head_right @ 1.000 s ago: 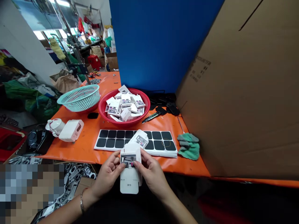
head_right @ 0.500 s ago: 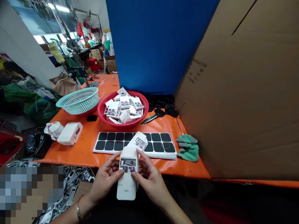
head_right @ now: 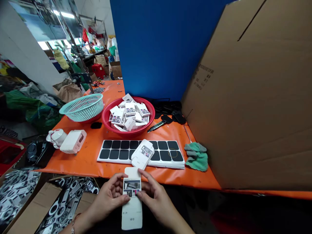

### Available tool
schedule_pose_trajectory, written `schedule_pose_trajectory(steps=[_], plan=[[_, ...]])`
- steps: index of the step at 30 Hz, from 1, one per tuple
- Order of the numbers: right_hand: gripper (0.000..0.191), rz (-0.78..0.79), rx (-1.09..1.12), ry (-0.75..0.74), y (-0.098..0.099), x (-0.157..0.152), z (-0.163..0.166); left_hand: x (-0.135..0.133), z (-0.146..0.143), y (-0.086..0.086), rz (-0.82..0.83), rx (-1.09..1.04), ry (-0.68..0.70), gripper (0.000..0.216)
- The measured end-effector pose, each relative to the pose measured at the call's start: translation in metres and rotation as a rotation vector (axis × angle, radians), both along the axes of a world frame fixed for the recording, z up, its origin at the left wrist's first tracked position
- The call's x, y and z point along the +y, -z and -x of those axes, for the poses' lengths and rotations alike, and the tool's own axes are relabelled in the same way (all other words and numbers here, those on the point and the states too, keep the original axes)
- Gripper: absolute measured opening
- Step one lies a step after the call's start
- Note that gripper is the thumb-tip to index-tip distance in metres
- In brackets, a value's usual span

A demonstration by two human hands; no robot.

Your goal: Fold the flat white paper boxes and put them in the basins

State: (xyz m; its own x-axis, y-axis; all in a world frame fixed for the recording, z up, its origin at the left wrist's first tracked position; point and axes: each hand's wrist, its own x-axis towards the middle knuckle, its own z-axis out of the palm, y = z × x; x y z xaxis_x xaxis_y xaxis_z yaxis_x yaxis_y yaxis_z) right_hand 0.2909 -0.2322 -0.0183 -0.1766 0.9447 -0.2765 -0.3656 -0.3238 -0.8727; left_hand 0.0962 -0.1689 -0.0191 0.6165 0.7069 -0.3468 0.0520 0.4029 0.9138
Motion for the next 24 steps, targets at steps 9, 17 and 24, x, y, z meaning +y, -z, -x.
schedule_pose_trajectory(steps=[9,17,24], plan=[[0.031,-0.070,-0.246,0.040,-0.017,0.005,-0.002,0.006,0.003,-0.013,-0.185,0.075,0.042,0.029],[0.027,-0.073,-0.372,-0.015,-0.036,0.005,-0.009,0.009,-0.002,-0.043,-0.383,0.116,0.179,0.026],[0.030,-0.017,-0.373,0.046,-0.049,0.007,-0.004,0.013,-0.018,-0.054,-0.193,0.145,0.078,0.020]])
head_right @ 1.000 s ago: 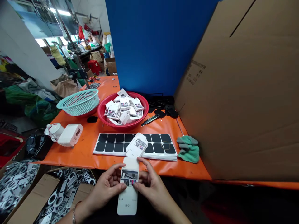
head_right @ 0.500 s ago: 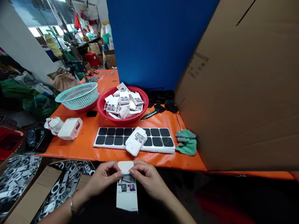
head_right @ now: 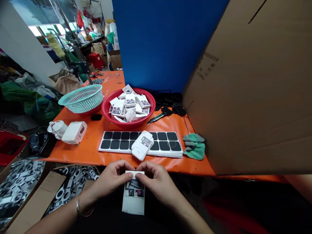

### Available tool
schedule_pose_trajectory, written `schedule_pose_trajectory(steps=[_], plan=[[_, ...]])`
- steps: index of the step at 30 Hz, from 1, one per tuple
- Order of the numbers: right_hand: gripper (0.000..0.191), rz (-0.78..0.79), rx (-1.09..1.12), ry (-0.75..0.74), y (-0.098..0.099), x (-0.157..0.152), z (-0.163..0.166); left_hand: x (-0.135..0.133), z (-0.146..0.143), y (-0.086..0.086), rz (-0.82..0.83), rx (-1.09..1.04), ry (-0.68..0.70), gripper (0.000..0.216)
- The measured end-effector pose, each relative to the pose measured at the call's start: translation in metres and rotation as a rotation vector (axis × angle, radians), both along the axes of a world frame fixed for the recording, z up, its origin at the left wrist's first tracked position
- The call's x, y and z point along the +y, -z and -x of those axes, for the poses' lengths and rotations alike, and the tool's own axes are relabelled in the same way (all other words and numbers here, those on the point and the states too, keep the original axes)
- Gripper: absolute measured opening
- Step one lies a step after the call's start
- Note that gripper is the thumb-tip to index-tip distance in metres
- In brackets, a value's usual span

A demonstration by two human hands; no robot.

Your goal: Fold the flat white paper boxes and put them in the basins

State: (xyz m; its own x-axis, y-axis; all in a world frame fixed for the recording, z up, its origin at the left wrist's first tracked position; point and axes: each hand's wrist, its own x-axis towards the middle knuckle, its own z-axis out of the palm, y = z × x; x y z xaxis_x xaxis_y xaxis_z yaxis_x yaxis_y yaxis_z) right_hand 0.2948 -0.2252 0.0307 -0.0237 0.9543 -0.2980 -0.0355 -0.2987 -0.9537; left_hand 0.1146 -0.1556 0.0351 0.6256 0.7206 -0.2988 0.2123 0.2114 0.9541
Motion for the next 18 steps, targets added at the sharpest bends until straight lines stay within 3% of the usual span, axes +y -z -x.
schedule_pose_trajectory(steps=[4,7,10,13,15,18], plan=[[0.031,0.036,0.084,0.031,0.009,0.002,0.001,-0.001,-0.007,0.006,0.132,-0.053,-0.060,0.019],[0.033,0.061,0.102,0.053,0.018,0.001,-0.001,-0.001,-0.005,0.005,-0.114,-0.017,0.017,0.015],[0.031,-0.001,0.002,0.042,0.029,-0.009,-0.003,0.000,0.004,0.004,-0.377,-0.029,0.209,0.016],[0.021,-0.190,-0.136,-0.039,0.039,-0.024,-0.002,-0.001,0.016,0.010,-0.359,-0.072,0.294,0.017],[0.026,-0.245,-0.166,-0.097,0.041,-0.027,-0.001,-0.001,0.022,0.017,-0.320,-0.052,0.254,0.016],[0.028,-0.137,-0.161,-0.060,0.030,-0.003,-0.007,0.006,0.027,0.027,-0.289,-0.031,0.070,0.019]])
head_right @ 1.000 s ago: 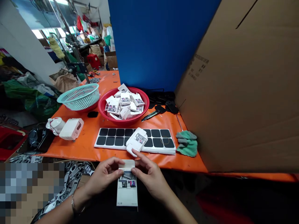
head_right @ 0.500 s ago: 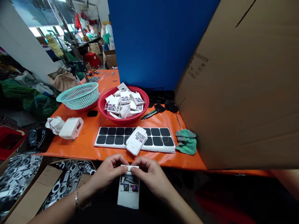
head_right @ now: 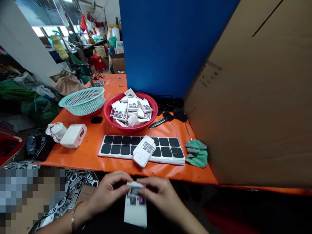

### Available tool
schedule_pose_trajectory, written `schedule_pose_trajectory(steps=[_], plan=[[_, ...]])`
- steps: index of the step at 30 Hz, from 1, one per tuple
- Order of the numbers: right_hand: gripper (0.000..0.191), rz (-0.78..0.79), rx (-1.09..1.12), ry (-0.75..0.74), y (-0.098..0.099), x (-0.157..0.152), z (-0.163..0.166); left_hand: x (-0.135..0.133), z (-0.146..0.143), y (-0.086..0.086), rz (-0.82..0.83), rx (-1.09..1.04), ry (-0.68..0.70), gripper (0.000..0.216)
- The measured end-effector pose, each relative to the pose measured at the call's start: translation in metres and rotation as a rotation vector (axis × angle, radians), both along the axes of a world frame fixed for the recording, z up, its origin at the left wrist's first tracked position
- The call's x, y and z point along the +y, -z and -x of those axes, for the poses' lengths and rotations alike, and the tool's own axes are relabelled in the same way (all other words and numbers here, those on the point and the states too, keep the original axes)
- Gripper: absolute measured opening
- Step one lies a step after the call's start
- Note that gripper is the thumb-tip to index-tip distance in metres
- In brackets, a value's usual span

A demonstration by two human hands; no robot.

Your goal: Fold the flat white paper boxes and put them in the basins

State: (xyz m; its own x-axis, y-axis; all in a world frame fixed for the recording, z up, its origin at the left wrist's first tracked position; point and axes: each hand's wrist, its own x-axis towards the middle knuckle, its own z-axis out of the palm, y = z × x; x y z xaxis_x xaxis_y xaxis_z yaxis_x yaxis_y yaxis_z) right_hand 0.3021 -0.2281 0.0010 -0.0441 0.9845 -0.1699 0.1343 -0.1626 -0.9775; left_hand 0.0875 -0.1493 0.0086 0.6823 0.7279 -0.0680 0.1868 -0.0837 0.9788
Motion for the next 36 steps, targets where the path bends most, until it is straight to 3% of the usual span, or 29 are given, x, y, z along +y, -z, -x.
schedule_pose_trajectory(steps=[2,4,5,6,8,11,14,17,22,27,29,33,36], plan=[[0.033,-0.001,0.018,0.147,-0.014,0.036,-0.014,0.011,-0.001,0.005,-0.021,-0.049,-0.224,0.030],[0.047,-0.129,0.025,0.331,-0.026,0.077,-0.032,0.024,-0.006,0.010,-0.122,-0.069,-0.415,0.038],[0.053,-0.207,0.017,0.414,-0.029,0.096,-0.040,0.030,-0.011,0.014,-0.204,-0.056,-0.440,0.039],[0.055,-0.237,-0.088,0.424,-0.028,0.112,-0.046,0.035,-0.016,0.019,-0.295,-0.031,-0.405,0.037],[0.047,-0.200,-0.316,0.396,-0.016,0.132,-0.050,0.043,-0.031,0.032,-0.473,0.052,-0.206,0.032],[0.029,-0.093,-0.500,0.317,0.016,0.129,-0.034,0.051,-0.054,0.057,-0.691,0.281,0.068,0.036],[0.032,-0.034,-0.614,0.291,0.043,0.114,-0.012,0.056,-0.070,0.079,-0.767,0.442,0.126,0.046],[0.038,-0.008,-0.638,0.301,0.049,0.114,-0.010,0.058,-0.074,0.088,-0.768,0.455,0.137,0.047],[0.037,0.008,-0.458,0.330,0.030,0.130,-0.039,0.064,-0.075,0.068,-0.804,0.456,0.087,0.055],[0.033,-0.069,-0.136,0.359,0.003,0.096,-0.038,0.073,-0.068,0.022,-0.916,0.313,-0.136,0.034],[0.036,0.028,0.092,0.302,-0.002,0.074,-0.031,0.071,-0.061,0.006,-1.015,0.277,-0.077,0.030],[0.037,0.349,0.668,0.052,0.003,0.043,-0.016,0.061,-0.042,-0.012,-1.180,0.274,0.187,0.028],[0.027,0.390,0.815,-0.019,0.010,0.034,-0.005,0.053,-0.032,-0.013,-1.215,0.323,0.317,0.027]])
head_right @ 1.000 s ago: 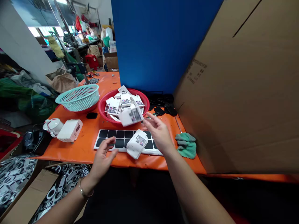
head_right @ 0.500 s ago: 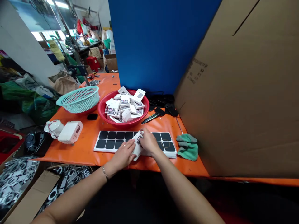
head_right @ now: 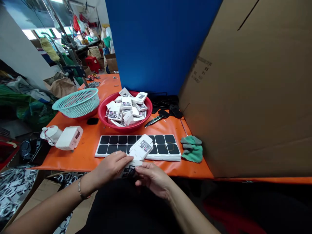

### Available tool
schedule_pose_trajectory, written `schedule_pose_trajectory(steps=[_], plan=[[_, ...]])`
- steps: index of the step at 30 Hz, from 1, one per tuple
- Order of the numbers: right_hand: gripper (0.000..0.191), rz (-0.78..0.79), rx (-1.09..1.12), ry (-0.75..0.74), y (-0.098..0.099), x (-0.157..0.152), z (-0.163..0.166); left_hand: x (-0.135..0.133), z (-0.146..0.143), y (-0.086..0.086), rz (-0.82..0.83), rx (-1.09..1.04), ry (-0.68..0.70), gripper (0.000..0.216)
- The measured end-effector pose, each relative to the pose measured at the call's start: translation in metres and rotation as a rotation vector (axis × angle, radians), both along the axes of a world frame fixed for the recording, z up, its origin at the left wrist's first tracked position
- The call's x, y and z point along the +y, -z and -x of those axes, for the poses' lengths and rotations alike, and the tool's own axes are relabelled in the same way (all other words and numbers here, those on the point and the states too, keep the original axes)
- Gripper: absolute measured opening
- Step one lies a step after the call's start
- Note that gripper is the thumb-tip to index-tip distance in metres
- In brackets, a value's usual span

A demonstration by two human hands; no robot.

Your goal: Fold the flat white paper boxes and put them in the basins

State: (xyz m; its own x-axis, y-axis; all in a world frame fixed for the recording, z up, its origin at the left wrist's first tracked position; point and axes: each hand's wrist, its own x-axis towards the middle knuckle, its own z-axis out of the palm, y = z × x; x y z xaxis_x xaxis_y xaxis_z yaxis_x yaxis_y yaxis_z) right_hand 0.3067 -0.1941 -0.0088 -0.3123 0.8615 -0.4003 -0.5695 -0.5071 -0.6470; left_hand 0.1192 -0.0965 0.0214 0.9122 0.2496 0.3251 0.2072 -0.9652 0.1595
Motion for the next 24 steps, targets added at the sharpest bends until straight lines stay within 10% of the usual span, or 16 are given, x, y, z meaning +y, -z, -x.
schedule_pose_trajectory(steps=[7,14,18,24], plan=[[0.025,-0.119,-0.168,-0.029,-0.017,0.002,0.005,-0.012,0.012,0.010,-0.027,0.121,-0.038,0.030],[0.045,-0.350,-0.829,0.545,-0.029,0.005,0.013,-0.026,-0.004,0.011,1.042,-0.411,-0.460,0.036],[0.044,-0.290,-0.571,0.359,-0.021,0.002,0.015,-0.046,-0.013,0.026,1.574,-0.674,-0.541,0.040],[0.057,-0.230,-0.487,0.209,-0.011,-0.004,0.006,-0.050,-0.001,0.021,1.691,-0.652,-0.413,0.041]])
